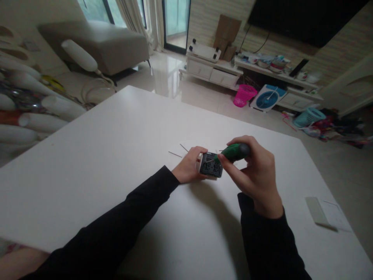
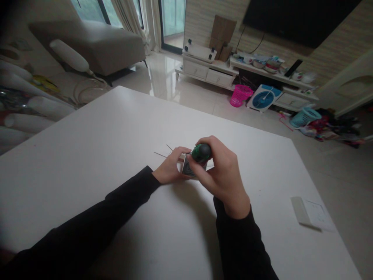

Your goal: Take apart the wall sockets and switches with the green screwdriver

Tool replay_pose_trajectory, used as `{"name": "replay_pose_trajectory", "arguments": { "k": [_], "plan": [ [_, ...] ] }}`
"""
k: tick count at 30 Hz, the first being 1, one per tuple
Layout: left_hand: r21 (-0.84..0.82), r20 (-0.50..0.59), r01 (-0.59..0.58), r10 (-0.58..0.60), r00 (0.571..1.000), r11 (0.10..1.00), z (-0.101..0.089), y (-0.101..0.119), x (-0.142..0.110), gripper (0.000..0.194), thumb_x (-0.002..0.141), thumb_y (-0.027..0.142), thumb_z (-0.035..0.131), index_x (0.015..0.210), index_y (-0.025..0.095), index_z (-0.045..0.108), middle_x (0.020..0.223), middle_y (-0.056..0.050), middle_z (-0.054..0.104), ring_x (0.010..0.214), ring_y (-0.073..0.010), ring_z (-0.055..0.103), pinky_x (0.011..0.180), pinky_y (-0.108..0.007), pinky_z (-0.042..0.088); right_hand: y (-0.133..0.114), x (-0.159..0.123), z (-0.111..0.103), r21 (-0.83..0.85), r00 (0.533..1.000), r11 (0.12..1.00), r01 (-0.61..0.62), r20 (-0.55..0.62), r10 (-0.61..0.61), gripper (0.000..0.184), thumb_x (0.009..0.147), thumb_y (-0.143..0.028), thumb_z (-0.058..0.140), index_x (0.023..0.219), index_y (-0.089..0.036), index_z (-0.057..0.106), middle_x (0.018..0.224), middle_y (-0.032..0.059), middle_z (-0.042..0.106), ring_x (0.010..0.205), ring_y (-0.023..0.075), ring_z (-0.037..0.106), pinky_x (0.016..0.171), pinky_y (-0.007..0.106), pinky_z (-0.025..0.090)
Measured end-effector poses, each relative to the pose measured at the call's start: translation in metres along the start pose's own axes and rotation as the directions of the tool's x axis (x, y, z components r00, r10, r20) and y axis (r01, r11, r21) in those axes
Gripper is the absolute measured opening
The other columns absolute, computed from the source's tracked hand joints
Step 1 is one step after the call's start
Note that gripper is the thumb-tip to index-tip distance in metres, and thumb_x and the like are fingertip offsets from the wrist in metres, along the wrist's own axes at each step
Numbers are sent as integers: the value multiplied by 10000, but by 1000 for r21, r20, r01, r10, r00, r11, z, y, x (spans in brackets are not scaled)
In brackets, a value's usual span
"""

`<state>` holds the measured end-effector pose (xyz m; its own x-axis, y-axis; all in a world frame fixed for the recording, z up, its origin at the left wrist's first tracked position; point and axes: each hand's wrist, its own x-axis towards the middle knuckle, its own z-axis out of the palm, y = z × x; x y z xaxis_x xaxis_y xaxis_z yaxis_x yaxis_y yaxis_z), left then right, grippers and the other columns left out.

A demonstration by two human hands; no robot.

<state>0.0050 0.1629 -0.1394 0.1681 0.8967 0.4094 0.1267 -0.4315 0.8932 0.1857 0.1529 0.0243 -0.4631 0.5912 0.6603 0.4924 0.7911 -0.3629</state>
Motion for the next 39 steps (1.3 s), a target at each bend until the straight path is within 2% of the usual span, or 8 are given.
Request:
{"name": "replay_pose_trajectory", "arguments": {
  "k": [12,19,23,28,33,35,37,39],
  "plan": [
    [22,6,15,-15,1000,1000,-1,3,0,806,594,325,978,1266,233,542,1315,-120,560,1184,-326,613,889,-498,613,0,0,3,30,999,998,-47,29,46,240,895,-357,761,966,-253,556,823,-3,674,669,164,631,592,285,502],
    [130,1,-4,4,1000,992,-4,11,3,750,583,397,985,1202,231,595,1225,-113,618,1160,-355,622,971,-570,566,5,-7,13,212,999,976,-51,15,50,450,882,-280,786,1271,-293,560,1024,17,759,798,182,723,684,306,579],
    [118,-7,27,-26,1000,993,0,8,4,750,567,429,994,1177,218,612,1194,-112,648,1096,-345,652,926,-548,580,5,-7,12,197,999,980,-38,18,35,358,915,-279,737,1244,-275,597,978,16,728,802,181,705,724,319,582],
    [115,-19,77,-76,997,990,3,5,2,749,566,444,990,1167,206,613,1165,-117,661,1075,-360,680,884,-544,599,-5,-1,0,183,992,983,-24,127,1,349,970,-228,590,1318,-252,601,1093,68,725,831,195,703,720,343,577],
    [45,-3,74,-74,997,996,-1,5,1,807,563,430,984,1218,208,568,1242,-134,614,1127,-351,660,822,-481,621,-11,4,-4,21,1000,1000,15,-5,-15,132,882,-233,745,974,-238,651,876,41,675,728,188,618,592,319,476],
    [17,13,76,-77,997,997,-2,6,1,816,563,420,988,1226,214,560,1251,-128,600,1122,-337,655,803,-453,621,-11,4,-3,-10,999,1000,17,-51,-18,202,846,-236,771,826,-247,570,785,18,611,676,182,562,563,324,429],
    [8,23,78,-78,997,997,-2,7,1,810,559,411,994,1217,213,565,1240,-119,594,1087,-315,659,807,-449,622,-11,4,-1,-20,997,1000,11,-79,-12,254,846,-222,750,773,-257,508,795,20,606,689,189,561,577,333,434],
    [16,27,65,-66,997,998,-2,8,1,802,555,393,997,1211,212,572,1236,-113,588,1080,-307,653,815,-452,625,-11,3,0,12,998,1000,13,-65,-12,182,875,-194,714,819,-258,553,890,40,674,760,204,626,625,341,486]
  ]
}}
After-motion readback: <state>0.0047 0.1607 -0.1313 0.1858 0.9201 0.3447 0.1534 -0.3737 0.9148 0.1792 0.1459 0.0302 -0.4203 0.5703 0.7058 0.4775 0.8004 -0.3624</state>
